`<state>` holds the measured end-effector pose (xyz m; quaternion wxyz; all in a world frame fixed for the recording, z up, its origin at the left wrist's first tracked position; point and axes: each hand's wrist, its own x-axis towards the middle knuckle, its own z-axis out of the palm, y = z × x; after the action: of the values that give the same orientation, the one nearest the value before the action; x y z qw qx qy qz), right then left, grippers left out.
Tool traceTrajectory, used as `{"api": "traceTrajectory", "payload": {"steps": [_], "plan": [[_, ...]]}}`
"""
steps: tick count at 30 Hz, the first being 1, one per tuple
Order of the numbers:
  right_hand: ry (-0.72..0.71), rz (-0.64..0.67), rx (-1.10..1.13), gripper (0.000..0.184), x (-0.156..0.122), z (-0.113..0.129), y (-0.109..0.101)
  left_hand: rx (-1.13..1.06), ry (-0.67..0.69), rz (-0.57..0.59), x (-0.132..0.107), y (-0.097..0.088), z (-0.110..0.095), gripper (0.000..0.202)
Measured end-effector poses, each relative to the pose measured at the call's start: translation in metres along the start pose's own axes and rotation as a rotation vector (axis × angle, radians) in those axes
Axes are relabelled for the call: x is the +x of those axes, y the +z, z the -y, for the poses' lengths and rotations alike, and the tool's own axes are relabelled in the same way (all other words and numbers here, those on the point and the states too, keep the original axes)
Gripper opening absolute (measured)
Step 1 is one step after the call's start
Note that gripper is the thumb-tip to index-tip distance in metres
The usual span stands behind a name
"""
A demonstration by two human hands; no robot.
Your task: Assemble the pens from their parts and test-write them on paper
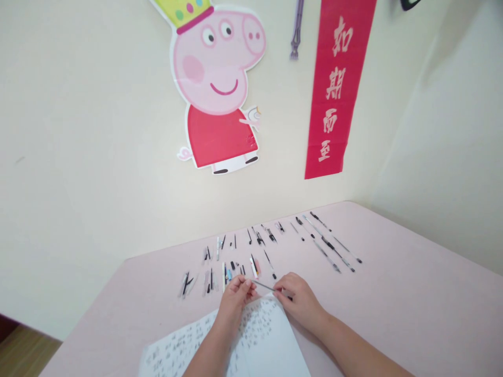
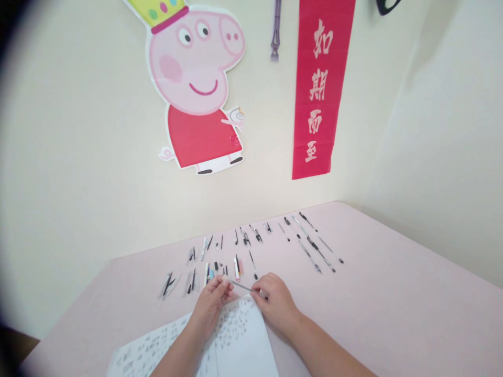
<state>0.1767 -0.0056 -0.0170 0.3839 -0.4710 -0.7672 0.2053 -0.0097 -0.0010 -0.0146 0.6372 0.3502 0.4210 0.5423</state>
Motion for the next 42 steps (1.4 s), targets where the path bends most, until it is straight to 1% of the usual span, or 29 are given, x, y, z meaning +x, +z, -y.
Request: {"api": "traceTrajectory", "payload": {"steps": [4,7,9,11,14,18,21,25,33,42], "plan": [[0.079,-0.128,-0.095,0.012,0.006,-0.013,-0.009,0.030,-0.038,0.016,0.000,0.002,0.000,0.032],[0.141,-0.235,-0.266,0.015,0.011,-0.031,-0.025,0.063,-0.047,0.042,0.001,0.001,0.002,0.031],[0.215,-0.280,-0.407,0.018,0.013,-0.043,-0.037,0.072,-0.047,0.056,0.002,0.000,0.003,0.030],[0.298,-0.296,-0.527,0.019,0.013,-0.053,-0.049,0.076,-0.046,0.063,0.002,0.000,0.003,0.028],[0.386,-0.275,-0.665,0.021,0.012,-0.062,-0.062,0.089,-0.041,0.060,0.002,0.001,0.002,0.028],[0.429,-0.233,-0.786,0.023,0.009,-0.066,-0.069,0.100,-0.036,0.054,0.001,0.001,0.002,0.030],[0.410,-0.217,-0.829,0.024,0.007,-0.067,-0.070,0.104,-0.036,0.052,0.002,0.001,0.003,0.032],[0.396,-0.215,-0.826,0.023,0.006,-0.068,-0.071,0.109,-0.032,0.046,0.002,0.002,0.002,0.033],[0.414,-0.210,-0.804,0.021,0.005,-0.069,-0.073,0.110,-0.008,0.064,0.003,-0.001,0.006,0.030],[0.413,-0.204,-0.842,0.019,0.005,-0.071,-0.073,0.103,-0.028,0.053,0.003,-0.002,0.006,0.034]]}}
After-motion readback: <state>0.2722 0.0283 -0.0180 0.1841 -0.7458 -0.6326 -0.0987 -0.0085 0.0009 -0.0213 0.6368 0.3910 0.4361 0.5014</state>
